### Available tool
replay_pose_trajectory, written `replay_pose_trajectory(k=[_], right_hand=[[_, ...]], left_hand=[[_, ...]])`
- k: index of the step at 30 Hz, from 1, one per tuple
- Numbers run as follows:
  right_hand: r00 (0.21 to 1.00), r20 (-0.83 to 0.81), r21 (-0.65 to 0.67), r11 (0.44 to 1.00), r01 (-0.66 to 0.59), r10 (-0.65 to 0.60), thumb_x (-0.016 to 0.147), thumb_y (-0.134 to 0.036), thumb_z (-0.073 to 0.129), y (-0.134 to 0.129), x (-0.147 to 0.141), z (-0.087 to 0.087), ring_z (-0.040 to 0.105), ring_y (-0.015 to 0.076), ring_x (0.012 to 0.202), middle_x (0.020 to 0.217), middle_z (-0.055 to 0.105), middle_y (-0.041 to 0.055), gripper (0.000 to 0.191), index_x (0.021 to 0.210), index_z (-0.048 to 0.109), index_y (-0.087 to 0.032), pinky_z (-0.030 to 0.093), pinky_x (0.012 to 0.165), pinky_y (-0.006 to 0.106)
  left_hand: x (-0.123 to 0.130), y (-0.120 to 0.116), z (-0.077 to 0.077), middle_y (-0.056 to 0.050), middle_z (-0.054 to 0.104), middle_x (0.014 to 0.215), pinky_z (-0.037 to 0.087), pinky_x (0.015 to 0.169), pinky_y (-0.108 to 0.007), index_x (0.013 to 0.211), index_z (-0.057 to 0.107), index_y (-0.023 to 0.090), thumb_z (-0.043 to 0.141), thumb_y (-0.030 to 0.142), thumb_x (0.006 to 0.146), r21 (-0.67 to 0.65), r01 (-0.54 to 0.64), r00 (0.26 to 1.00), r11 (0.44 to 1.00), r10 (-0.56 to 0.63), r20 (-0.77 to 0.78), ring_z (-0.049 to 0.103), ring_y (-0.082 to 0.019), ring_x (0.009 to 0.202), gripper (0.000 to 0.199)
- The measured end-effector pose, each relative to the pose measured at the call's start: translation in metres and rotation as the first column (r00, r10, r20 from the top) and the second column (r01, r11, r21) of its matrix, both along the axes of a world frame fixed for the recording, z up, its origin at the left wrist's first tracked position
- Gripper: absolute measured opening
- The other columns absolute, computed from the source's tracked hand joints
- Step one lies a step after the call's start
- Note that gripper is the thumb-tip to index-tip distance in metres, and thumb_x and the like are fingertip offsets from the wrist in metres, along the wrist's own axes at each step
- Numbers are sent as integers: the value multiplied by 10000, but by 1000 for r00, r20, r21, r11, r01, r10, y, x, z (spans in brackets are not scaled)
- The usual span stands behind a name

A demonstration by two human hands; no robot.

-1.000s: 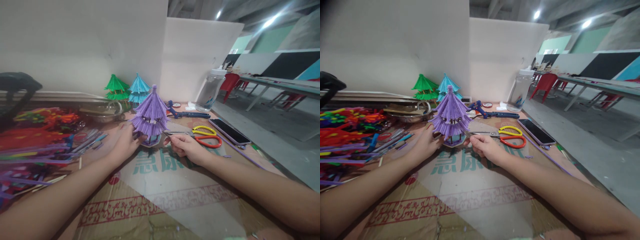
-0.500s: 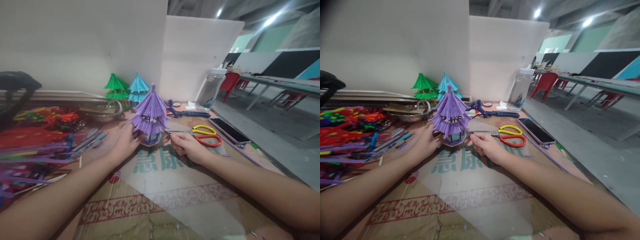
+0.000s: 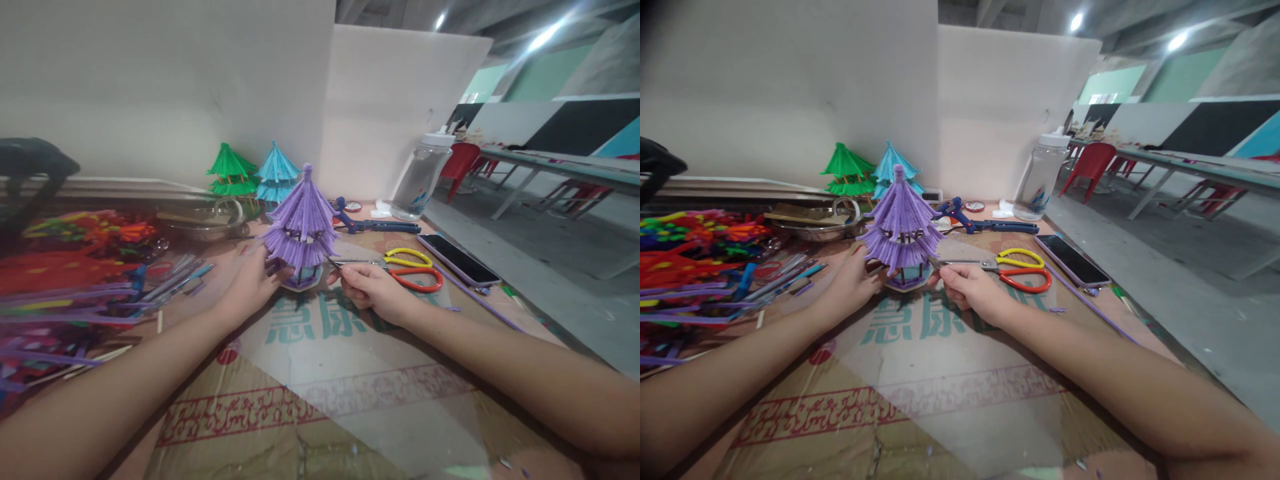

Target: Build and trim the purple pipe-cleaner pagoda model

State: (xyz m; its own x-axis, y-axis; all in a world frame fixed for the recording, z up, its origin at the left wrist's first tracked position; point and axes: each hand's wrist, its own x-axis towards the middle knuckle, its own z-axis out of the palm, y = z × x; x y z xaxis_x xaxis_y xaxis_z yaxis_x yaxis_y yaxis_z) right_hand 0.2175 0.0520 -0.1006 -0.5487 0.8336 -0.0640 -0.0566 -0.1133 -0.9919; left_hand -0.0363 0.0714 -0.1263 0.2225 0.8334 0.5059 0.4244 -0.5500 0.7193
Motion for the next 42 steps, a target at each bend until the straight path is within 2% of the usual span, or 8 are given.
replay_pose_trajectory(k=[9,18,25,30,36,42], right_hand=[[1000,16,9,1000,-1,1,816,-566,661,0,0,0,157,47,453,544,245,-107,465,949,641,-121,95,410,193],[1000,12,20,1000,6,-6,808,-580,658,0,-1,-1,145,47,452,547,234,-107,473,927,640,-123,86,413,201],[999,37,36,999,10,-12,810,-575,656,0,-2,-1,154,47,449,542,241,-111,471,951,634,-127,96,414,204],[999,49,36,999,-18,16,806,-591,653,-2,-2,1,167,47,454,545,269,-102,486,948,632,-126,99,415,196],[1000,24,29,1000,8,-8,800,-595,657,-2,-1,1,165,48,450,546,248,-104,496,949,636,-122,95,413,195],[1000,21,29,999,22,-23,801,-592,658,0,-1,-2,168,52,455,548,260,-100,484,949,640,-131,94,413,198]], left_hand=[[-1,1,-1,-88,614,1132,531,902,-356,1137,524,164,602,376,890,32,-39,998,999,40,-51,624,-215,1029,335],[-1,0,0,-90,618,1117,550,862,-366,1188,514,169,606,373,886,31,-43,997,999,45,-55,642,-215,970,376],[-1,1,-2,-96,618,1126,554,862,-374,1172,525,171,608,354,877,40,-48,998,998,50,-50,637,-223,993,357],[-2,2,-3,-97,609,1130,531,915,-384,1117,524,163,604,360,882,38,-37,998,999,39,-53,616,-229,1052,317],[-1,1,-1,-99,602,1139,534,913,-382,1104,519,165,590,363,892,10,-15,999,1000,15,-33,625,-220,1035,299],[-1,1,-1,-92,623,1114,541,900,-370,1121,518,168,593,378,887,23,-39,998,999,40,-52,636,-220,1022,323]])
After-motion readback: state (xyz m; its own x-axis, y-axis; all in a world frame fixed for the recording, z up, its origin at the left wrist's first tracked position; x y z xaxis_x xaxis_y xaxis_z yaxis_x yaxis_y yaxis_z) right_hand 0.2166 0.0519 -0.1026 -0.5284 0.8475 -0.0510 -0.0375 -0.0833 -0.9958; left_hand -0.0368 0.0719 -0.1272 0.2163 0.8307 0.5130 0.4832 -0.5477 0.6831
